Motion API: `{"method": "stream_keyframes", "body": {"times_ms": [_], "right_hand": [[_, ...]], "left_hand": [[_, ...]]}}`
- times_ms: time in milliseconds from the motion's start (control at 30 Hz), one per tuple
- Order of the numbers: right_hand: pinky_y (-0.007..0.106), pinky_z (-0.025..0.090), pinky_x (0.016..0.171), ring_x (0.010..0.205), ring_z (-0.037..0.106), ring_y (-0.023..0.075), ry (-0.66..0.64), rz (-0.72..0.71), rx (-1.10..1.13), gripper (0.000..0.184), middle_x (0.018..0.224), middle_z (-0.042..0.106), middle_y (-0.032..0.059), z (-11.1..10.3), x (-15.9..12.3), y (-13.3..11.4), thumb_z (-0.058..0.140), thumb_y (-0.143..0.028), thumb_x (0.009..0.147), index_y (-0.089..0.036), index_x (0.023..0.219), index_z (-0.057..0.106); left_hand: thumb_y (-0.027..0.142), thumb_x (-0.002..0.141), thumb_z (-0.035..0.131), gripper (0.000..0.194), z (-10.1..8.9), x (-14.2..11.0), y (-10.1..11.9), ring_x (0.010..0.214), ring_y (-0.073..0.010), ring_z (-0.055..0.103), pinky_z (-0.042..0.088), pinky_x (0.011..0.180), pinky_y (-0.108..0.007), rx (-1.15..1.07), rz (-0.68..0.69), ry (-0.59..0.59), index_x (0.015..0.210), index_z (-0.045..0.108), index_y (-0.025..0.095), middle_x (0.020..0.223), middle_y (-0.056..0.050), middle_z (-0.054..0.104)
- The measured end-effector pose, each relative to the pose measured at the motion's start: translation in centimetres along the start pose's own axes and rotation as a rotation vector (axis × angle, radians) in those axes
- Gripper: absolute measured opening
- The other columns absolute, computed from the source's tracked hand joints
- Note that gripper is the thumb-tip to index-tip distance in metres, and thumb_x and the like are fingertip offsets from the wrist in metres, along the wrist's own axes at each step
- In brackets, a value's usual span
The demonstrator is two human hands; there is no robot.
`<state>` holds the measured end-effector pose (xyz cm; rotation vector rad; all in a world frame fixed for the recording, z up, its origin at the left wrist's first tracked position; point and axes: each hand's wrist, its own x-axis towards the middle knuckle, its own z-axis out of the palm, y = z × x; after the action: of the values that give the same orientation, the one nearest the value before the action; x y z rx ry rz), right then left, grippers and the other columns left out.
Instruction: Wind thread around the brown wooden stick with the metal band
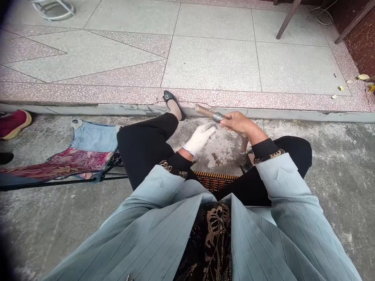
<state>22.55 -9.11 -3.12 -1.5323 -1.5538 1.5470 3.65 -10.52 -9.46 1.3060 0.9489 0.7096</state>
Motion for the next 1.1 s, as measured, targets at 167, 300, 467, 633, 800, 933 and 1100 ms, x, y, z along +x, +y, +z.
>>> {"method": "stream_keyframes", "body": {"times_ms": [167, 300, 467, 633, 800, 933, 1100], "right_hand": [[0.028, 0.044, 0.065, 0.067, 0.057, 0.0145, 0.200, 0.065, -0.278, 0.018, 0.077, 0.064, 0.0057, -1.1, 0.1, -0.5, 0.055, -0.029, 0.087, -0.014, 0.087, 0.065], [0.035, 0.044, 0.073, 0.086, 0.061, 0.0250, 0.345, 0.143, -0.895, 0.030, 0.096, 0.067, 0.0141, -1.3, 0.5, -0.3, 0.056, -0.034, 0.088, -0.013, 0.106, 0.068], [0.031, 0.042, 0.063, 0.067, 0.057, 0.0170, -0.448, 0.280, -1.039, 0.020, 0.077, 0.067, 0.0076, -0.3, -0.3, -0.4, 0.068, -0.021, 0.078, -0.015, 0.095, 0.076], [0.025, 0.040, 0.062, 0.067, 0.054, 0.0125, -0.633, -0.079, -0.504, 0.032, 0.079, 0.066, 0.0007, -2.3, -2.1, -2.1, 0.067, -0.032, 0.078, -0.019, 0.106, 0.074], [0.027, 0.044, 0.063, 0.069, 0.056, 0.0141, 0.023, -0.093, -0.247, 0.026, 0.079, 0.065, 0.0057, -2.9, -0.9, -2.1, 0.060, -0.027, 0.084, -0.011, 0.100, 0.071], [0.029, 0.047, 0.067, 0.074, 0.059, 0.0164, 0.242, 0.011, -0.334, 0.027, 0.089, 0.068, 0.0097, -1.2, 1.4, -0.8, 0.052, -0.029, 0.090, -0.012, 0.105, 0.067], [0.035, 0.045, 0.069, 0.075, 0.061, 0.0212, -0.112, 0.211, -0.931, 0.017, 0.084, 0.068, 0.0117, -0.6, 1.0, -0.6, 0.067, -0.024, 0.081, -0.013, 0.092, 0.074]], "left_hand": [[0.032, 0.090, 0.043, 0.027, -0.6, -0.2, 0.1, 0.053, -0.0085, 0.045, 0.037, 0.053, -0.020, 0.302, 0.055, -0.115, 0.091, 0.061, 0.013, 0.060, 0.003, 0.048], [0.031, 0.091, 0.042, 0.029, -0.7, -0.7, 1.3, 0.068, -0.0125, 0.053, 0.041, 0.067, -0.024, 0.631, 0.213, -0.217, 0.090, 0.065, 0.013, 0.076, -0.001, 0.061], [0.033, 0.091, 0.044, 0.031, -2.5, 0.2, 2.6, 0.083, -0.0179, 0.060, 0.044, 0.078, -0.027, 0.853, 0.261, -0.248, 0.101, 0.067, 0.016, 0.090, -0.004, 0.068], [0.033, 0.088, 0.046, 0.030, -4.6, 1.4, 1.7, 0.070, -0.0146, 0.058, 0.046, 0.064, -0.024, 0.652, 0.104, -0.238, 0.099, 0.066, 0.013, 0.089, -0.005, 0.067], [0.036, 0.091, 0.043, 0.029, -3.8, 1.0, 0.3, 0.058, -0.0102, 0.048, 0.041, 0.055, -0.021, 0.410, 0.081, -0.295, 0.096, 0.062, 0.015, 0.070, 0.000, 0.055], [0.037, 0.092, 0.043, 0.029, -2.9, 0.3, 0.8, 0.060, -0.0098, 0.048, 0.037, 0.056, -0.020, 0.527, 0.169, -0.465, 0.093, 0.064, 0.016, 0.071, 0.001, 0.055], [0.035, 0.088, 0.051, 0.026, -3.7, 0.0, 2.5, 0.060, -0.0099, 0.046, 0.035, 0.058, -0.022, 0.558, 0.164, -0.384, 0.086, 0.065, 0.013, 0.067, 0.002, 0.055]]}}
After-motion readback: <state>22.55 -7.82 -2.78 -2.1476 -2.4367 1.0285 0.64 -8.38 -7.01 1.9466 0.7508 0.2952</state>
